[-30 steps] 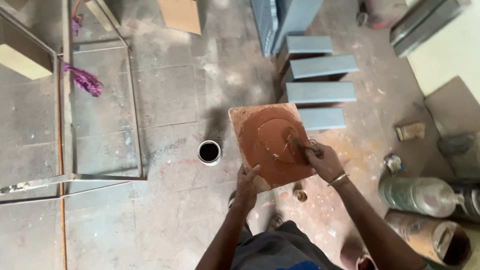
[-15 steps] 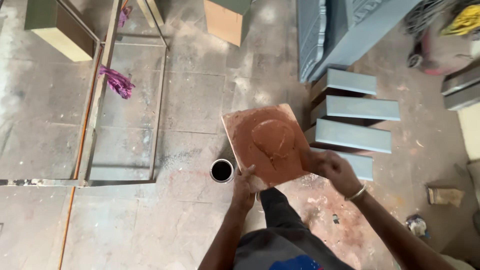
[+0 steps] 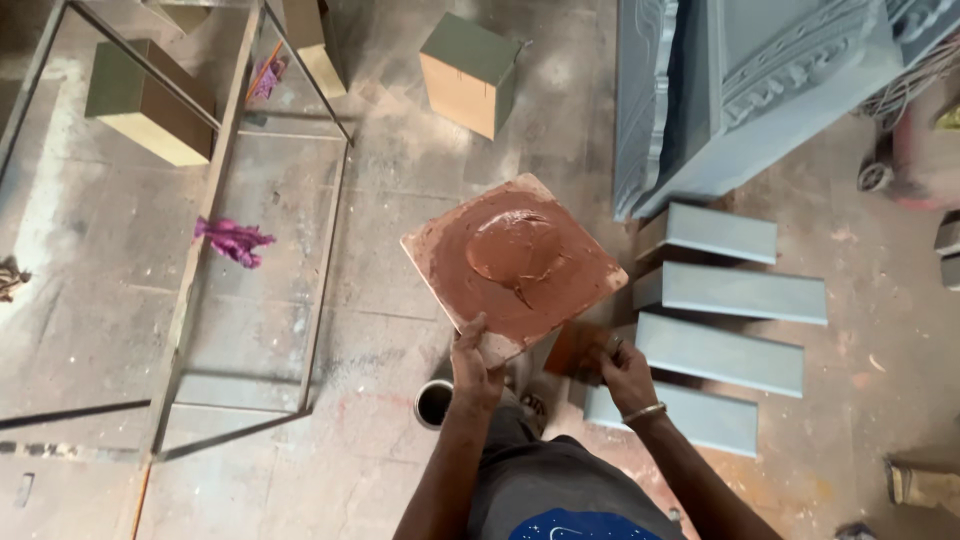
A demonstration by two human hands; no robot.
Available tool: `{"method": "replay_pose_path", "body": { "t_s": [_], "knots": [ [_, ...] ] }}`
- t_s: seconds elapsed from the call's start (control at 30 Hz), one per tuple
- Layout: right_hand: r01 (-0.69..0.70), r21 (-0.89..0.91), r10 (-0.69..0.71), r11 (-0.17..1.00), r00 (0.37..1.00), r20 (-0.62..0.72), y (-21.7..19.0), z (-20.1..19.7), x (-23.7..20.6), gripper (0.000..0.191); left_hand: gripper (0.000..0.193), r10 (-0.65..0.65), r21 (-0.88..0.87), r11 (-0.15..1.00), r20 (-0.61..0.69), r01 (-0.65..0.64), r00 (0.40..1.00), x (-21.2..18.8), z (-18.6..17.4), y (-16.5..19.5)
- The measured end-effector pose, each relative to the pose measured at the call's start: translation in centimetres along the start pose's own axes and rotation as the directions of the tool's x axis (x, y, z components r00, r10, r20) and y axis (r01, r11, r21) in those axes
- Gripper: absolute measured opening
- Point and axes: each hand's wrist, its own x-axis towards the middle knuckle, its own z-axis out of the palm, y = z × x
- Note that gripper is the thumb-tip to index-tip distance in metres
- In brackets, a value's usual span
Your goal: The person kneels on the floor and mixes a reddish paste on a square tile using a small trowel. They then carry the tile and apply the paste onto a flat board, spreading it evenly across the surface.
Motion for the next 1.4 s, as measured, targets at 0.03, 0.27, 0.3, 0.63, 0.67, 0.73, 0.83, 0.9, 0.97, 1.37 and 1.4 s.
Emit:
{"method": "replay_pose_path", "body": {
  "t_s": [0.03,0.27,0.3,0.63,0.67,0.73,0.83,0.9,0.97,1.37,1.4],
  "knots": [
    [-0.019,-0.117,0.024,0.993,0.999,0.035,-0.7,-0.3,1.3,0.025,0.051,0.006,-0.018,1.0,0.017,-0.005,1.0,1.3,1.0,0.4],
    [0.256,-0.777,-0.24,0.576,0.961,0.139,-13.3,-0.9,11.9,0.038,0.05,0.134,0.044,0.989,0.156,-0.142,0.979,12.0,5.1,3.0],
    [0.309,-0.844,-0.296,0.438,0.936,0.189,-14.5,-0.2,14.4,0.045,0.05,0.118,0.073,0.989,0.144,-0.129,0.983,14.0,5.6,3.1],
    [0.277,-0.848,-0.041,0.453,0.956,0.291,-19.9,7.6,36.3,0.037,0.06,0.076,0.273,0.958,0.06,-0.09,0.995,34.2,12.9,7.7],
    [0.375,-0.822,-0.102,0.429,0.924,0.368,-20.3,8.5,37.6,0.031,0.061,0.064,0.292,0.953,0.053,-0.077,0.997,35.4,13.5,8.2],
    [0.357,-0.798,-0.038,0.485,0.92,0.389,-21.4,9.1,39.6,0.024,0.059,-0.001,0.313,0.949,0.093,-0.029,0.996,37.6,14.4,9.3],
    [0.105,-0.795,0.092,0.597,0.976,0.198,-25.1,9.1,46.1,0.031,0.059,-0.044,0.28,0.96,0.163,-0.003,0.986,41.9,17.7,11.0],
    [-0.035,-0.834,0.067,0.55,0.998,0.002,-26.7,8.5,50.2,0.031,0.06,-0.056,0.251,0.968,0.191,0.006,0.98,43.9,19.5,11.8],
    [-0.078,-0.859,0.047,0.505,0.997,-0.063,-27.5,8.2,54.0,0.025,0.059,-0.059,0.245,0.969,0.228,0.001,0.972,45.9,21.2,12.4],
    [-0.211,0.039,0.204,0.977,0.97,0.132,-34.5,5.4,75.6,0.022,0.061,0.051,0.445,0.885,0.192,-0.133,0.98,64.9,33.2,9.8],
    [-0.124,-0.02,0.126,0.992,0.983,0.135,-35.8,4.9,77.7,0.024,0.063,0.049,0.431,0.895,0.163,-0.116,0.985,66.1,34.6,9.5]
  ]
}}
